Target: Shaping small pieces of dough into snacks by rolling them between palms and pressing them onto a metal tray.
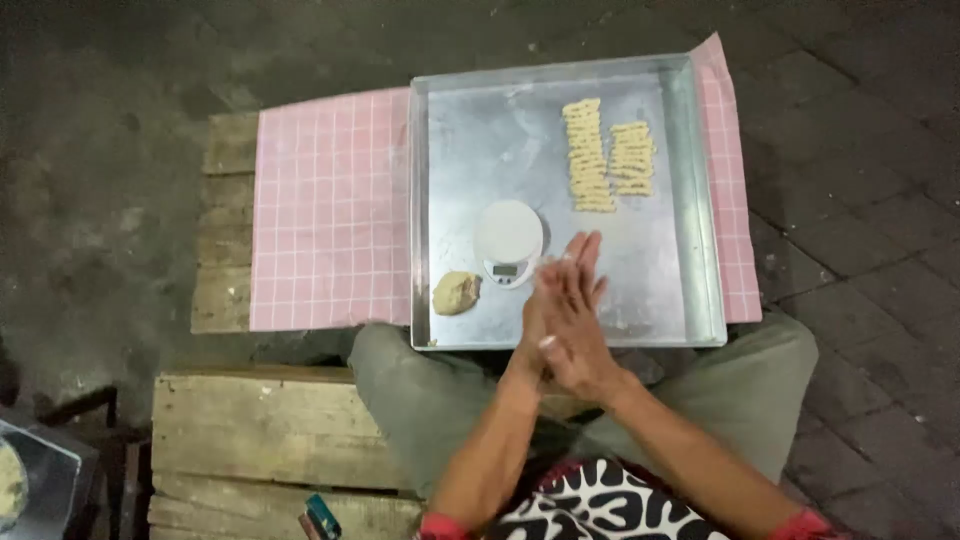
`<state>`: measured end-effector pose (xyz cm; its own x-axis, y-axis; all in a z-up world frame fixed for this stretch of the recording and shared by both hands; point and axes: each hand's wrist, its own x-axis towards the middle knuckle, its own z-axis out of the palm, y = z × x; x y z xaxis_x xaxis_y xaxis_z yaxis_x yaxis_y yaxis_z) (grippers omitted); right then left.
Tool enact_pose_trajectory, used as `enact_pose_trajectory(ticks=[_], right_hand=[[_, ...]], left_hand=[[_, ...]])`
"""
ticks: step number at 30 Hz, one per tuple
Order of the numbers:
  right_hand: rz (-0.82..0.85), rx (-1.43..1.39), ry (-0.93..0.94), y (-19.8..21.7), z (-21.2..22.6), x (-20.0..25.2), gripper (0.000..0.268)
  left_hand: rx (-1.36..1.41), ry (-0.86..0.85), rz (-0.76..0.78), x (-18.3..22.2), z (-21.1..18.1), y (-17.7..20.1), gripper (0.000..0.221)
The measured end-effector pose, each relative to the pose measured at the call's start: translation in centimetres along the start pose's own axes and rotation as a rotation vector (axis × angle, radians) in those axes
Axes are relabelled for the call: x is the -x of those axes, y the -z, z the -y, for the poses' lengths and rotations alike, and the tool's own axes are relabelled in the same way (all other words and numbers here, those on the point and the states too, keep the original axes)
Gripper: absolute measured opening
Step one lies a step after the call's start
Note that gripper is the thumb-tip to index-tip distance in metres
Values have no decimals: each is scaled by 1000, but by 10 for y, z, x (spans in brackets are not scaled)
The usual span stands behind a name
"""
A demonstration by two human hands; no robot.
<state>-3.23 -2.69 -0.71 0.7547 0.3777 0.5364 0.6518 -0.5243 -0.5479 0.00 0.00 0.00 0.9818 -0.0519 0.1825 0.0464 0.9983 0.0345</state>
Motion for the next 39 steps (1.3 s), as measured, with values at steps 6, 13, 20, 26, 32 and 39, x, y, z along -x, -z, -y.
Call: enact_pose_trajectory(ticks=[6, 13, 20, 26, 32, 39], right_hand=[[-116, 129, -178, 21, -52, -29, 77], [-10, 108, -170, 27, -57, -25, 73], [-208, -89, -467, 80, -84, -20, 64], [-270, 197, -760, 109, -157, 35, 64], [-28, 553, -921, 96, -196, 66, 87], [32, 485, -1012, 102, -175, 47, 82]], left_hand=[[-317, 347, -658, 28, -22, 53, 22], [-326, 479, -759, 26, -27, 16, 43], [-178, 442, -520, 24, -43, -8, 43], [-1383, 477, -311, 21, -37, 6, 25], [-2297, 302, 411, 16, -25, 46, 11], [-2551, 164, 738, 17, -1, 81, 48]])
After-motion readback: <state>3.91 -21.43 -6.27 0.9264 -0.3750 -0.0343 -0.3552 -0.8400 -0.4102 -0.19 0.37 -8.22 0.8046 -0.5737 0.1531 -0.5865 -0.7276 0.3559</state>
